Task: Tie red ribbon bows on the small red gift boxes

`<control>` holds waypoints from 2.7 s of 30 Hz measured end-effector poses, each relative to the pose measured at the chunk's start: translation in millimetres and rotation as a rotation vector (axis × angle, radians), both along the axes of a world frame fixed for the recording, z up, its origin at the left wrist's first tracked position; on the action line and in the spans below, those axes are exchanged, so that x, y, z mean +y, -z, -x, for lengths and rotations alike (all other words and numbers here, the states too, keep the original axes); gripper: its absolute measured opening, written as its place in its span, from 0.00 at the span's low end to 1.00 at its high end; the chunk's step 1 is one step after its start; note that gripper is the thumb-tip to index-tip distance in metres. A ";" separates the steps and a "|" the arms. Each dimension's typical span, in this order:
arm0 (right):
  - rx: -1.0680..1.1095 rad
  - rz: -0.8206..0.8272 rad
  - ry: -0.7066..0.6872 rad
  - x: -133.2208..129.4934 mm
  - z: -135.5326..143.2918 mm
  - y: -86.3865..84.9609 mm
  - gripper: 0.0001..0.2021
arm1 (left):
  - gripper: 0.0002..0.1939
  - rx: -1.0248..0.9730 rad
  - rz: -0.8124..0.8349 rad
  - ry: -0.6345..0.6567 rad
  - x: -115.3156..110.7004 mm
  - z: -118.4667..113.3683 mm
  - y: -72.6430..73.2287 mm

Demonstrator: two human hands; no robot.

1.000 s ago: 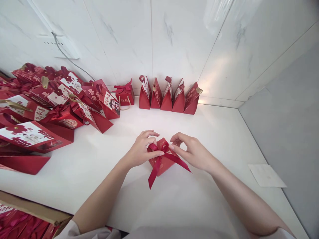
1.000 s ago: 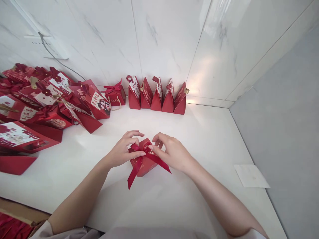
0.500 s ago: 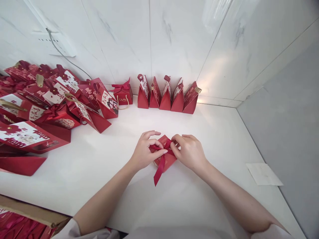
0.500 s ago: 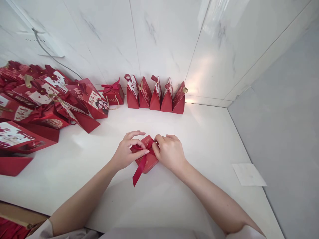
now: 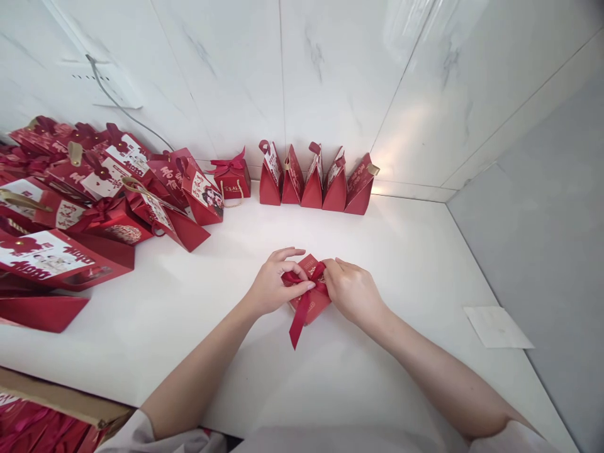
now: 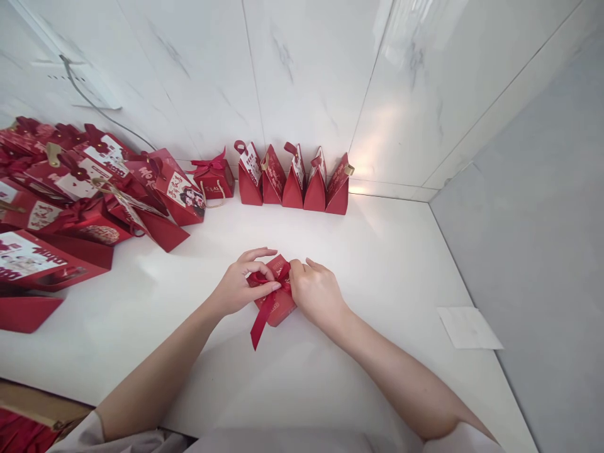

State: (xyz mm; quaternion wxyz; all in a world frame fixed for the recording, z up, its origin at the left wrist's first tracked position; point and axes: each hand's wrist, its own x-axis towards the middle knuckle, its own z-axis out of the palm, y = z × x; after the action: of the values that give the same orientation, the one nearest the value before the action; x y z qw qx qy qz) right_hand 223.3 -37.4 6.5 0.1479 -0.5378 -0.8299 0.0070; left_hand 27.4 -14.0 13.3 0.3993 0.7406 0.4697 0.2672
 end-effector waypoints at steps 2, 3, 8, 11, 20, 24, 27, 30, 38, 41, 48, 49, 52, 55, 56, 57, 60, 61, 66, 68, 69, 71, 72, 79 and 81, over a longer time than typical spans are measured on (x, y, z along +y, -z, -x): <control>0.040 0.097 0.019 0.6 -2.0 -6.9 0.14 | 0.10 -0.045 0.055 0.046 1.6 4.7 -1.5; 0.078 0.151 0.028 0.8 -3.7 -10.5 0.14 | 0.10 -0.087 0.088 0.084 2.9 8.0 -2.4; 0.415 0.312 -0.014 1.4 -12.6 -21.5 0.18 | 0.10 -0.239 0.204 0.218 11.8 24.2 -4.7; 0.625 0.376 -0.184 5.7 -15.0 -20.0 0.16 | 0.14 -0.266 0.235 0.205 14.3 26.1 -3.4; 0.896 0.593 -0.116 14.7 -10.1 -6.4 0.07 | 0.20 -0.226 0.169 0.079 9.5 15.1 1.1; 0.711 0.461 -0.067 9.4 -8.6 -5.9 0.03 | 0.19 -0.219 0.132 0.110 9.2 16.2 1.8; 0.544 0.374 -0.004 7.5 -8.7 -6.7 0.02 | 0.18 -0.253 0.181 0.162 11.5 19.2 1.7; 0.347 0.313 0.076 6.5 -7.7 -8.9 0.01 | 0.19 -0.266 0.209 0.161 13.7 20.6 1.7; 0.130 0.301 0.109 6.9 -8.5 -13.8 0.08 | 0.18 -0.266 0.191 0.143 15.7 20.3 4.6; 0.240 0.378 -0.003 4.2 -20.8 -26.2 0.04 | 0.18 -0.290 0.178 0.105 13.8 17.3 9.0; 0.149 0.157 -0.307 -13.9 -29.6 -55.1 0.09 | 0.19 -0.377 0.043 -0.126 0.1 0.2 23.1; 0.126 0.158 -0.327 -14.7 -27.2 -54.2 0.10 | 0.19 -0.376 0.032 -0.140 -0.7 -1.0 23.8; 0.152 0.218 -0.235 -13.1 -21.2 -46.7 0.11 | 0.20 -0.372 0.017 -0.158 -0.7 -1.9 24.4; 0.237 0.320 -0.171 -9.2 -20.3 -40.3 0.08 | 0.20 -0.375 -0.001 -0.160 0.5 -1.2 24.8; 0.271 0.356 -0.185 -8.3 -20.8 -39.4 0.08 | 0.20 -0.377 -0.009 -0.159 0.7 -0.9 25.3; 0.311 0.393 -0.204 -7.6 -21.5 -39.2 0.08 | 0.20 -0.378 -0.015 -0.156 0.8 -0.7 25.8; 0.461 0.520 -0.176 -7.3 -22.6 -40.7 0.09 | 0.21 -0.385 -0.022 -0.154 0.6 -0.3 28.1; 0.520 0.571 -0.150 -7.4 -22.5 -41.4 0.08 | 0.21 -0.388 -0.023 -0.157 0.6 -0.3 28.8; 0.688 0.673 -0.095 -6.1 -21.1 -42.7 0.02 | 0.20 -0.403 -0.037 -0.166 1.2 -0.5 30.6; 0.670 0.654 -0.099 -4.4 -22.4 -43.1 0.05 | 0.20 -0.392 -0.048 -0.171 1.7 -0.3 30.5; 0.653 0.653 -0.108 -3.5 -23.7 -43.4 0.06 | 0.20 -0.383 -0.057 -0.171 2.0 -0.1 30.5; 0.608 0.658 -0.121 -1.8 -27.1 -44.5 0.07 | 0.20 -0.361 -0.081 -0.170 2.8 0.7 30.7; 0.583 0.662 -0.124 -1.2 -29.0 -45.2 0.07 | 0.20 -0.350 -0.094 -0.167 3.3 1.3 30.7; 0.418 0.716 -0.173 1.7 -42.1 -51.9 0.04 | 0.19 -0.351 -0.083 -0.171 5.0 1.4 32.2; 0.405 0.766 -0.181 2.0 -44.5 -53.9 0.03 | 0.19 -0.412 -0.029 -0.183 4.1 -0.9 33.3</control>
State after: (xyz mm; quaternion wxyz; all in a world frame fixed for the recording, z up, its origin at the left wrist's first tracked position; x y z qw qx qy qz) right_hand 267.8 -35.4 60.4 0.0965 -0.4668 -0.7654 0.4324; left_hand 28.3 -9.9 -20.0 0.4503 0.6304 0.4395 0.4545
